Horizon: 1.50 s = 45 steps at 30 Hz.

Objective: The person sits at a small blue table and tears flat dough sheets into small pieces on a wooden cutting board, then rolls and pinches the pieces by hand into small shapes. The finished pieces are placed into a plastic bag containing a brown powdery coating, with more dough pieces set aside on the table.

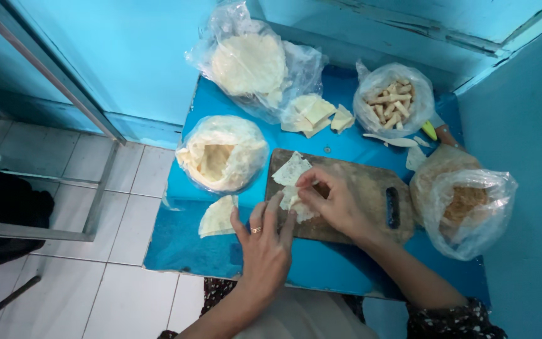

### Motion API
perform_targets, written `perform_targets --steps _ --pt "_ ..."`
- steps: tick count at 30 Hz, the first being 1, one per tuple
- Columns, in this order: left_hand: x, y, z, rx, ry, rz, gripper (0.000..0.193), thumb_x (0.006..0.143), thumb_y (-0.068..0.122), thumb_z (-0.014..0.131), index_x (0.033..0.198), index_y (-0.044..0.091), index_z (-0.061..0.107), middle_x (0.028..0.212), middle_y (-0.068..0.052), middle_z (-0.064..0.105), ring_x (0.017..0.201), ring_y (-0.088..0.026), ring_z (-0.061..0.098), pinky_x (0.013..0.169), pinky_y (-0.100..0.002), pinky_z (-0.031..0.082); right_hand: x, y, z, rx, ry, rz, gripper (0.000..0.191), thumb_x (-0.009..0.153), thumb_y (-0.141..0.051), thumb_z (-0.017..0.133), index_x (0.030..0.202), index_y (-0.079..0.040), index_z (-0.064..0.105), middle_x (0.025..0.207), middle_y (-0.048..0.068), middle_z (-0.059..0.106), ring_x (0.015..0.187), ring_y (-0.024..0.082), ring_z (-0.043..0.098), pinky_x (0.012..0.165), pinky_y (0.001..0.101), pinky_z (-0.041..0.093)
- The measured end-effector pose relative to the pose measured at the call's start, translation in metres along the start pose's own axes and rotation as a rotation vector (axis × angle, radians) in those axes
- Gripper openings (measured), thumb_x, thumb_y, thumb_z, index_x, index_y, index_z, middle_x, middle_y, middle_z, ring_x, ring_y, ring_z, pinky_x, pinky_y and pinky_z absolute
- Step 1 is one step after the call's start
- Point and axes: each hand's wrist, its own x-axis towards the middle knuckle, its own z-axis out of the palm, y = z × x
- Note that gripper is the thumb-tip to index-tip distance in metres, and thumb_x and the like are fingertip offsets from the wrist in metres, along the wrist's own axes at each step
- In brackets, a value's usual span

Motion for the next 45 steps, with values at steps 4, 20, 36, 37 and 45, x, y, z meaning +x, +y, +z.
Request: perform_targets --steps 4,20,36,37,45 --pt "0.002 0.002 -0.003 0.017 -0.005 0.005 0.032 0.085 0.01 0.063 0.115 0.002 0.071 0.147 -0.014 0.049 0.132 -0.031 0.047 0.111 -0.074 0.019 0.001 0.001 -0.002 -0.045 0.029 0.052 0.022 0.086 -0.01 0.079 0.107 -0.01 0.07 0.09 0.001 0.071 0.078 0.011 0.067 0.067 0.0241 0.054" --pt "0.0 0.001 0.0 0.035 0.032 0.019 0.035 0.083 0.01 0.061 0.116 0.005 0.072 0.146 -0.015 0.05 0.132 -0.033 0.046 0.109 -0.075 0.019 -0.001 -0.011 -0.022 0.277 -0.07 0.155 0.034 0.089 -0.011 0.074 0.121 -0.011 0.065 0.105 0.002 0.078 0.098 0.012 0.072 0.086 0.0324 0.058" --pt "0.01 0.005 -0.003 0.001 -0.038 0.1 0.026 0.082 0.008 0.064 0.106 0.004 0.071 0.116 -0.009 0.062 0.121 -0.028 0.056 0.109 -0.077 0.02 0.056 0.044 -0.138 0.203 0.712 -0.019 0.031 0.098 -0.008 0.075 0.127 -0.003 0.063 0.098 0.006 0.075 0.083 0.013 0.067 0.074 0.0289 0.053" --pt "0.009 0.006 -0.003 -0.001 -0.037 0.106 0.028 0.081 0.008 0.064 0.108 0.004 0.071 0.114 -0.008 0.062 0.12 -0.028 0.056 0.109 -0.076 0.02 0.063 0.046 -0.143 -0.012 0.818 -0.009 0.025 0.103 -0.01 0.075 0.125 -0.003 0.066 0.096 0.005 0.076 0.08 0.013 0.066 0.069 0.0297 0.053" --pt "0.012 0.005 -0.014 -0.079 0.035 0.028 0.04 0.074 0.0 0.066 0.113 0.007 0.073 0.117 -0.007 0.065 0.114 -0.028 0.059 0.113 -0.071 0.024 0.061 0.026 -0.161 0.253 0.615 -0.265 0.055 0.1 0.009 0.067 0.15 -0.003 0.047 0.126 0.018 0.074 0.118 0.024 0.072 0.104 0.0359 0.06"
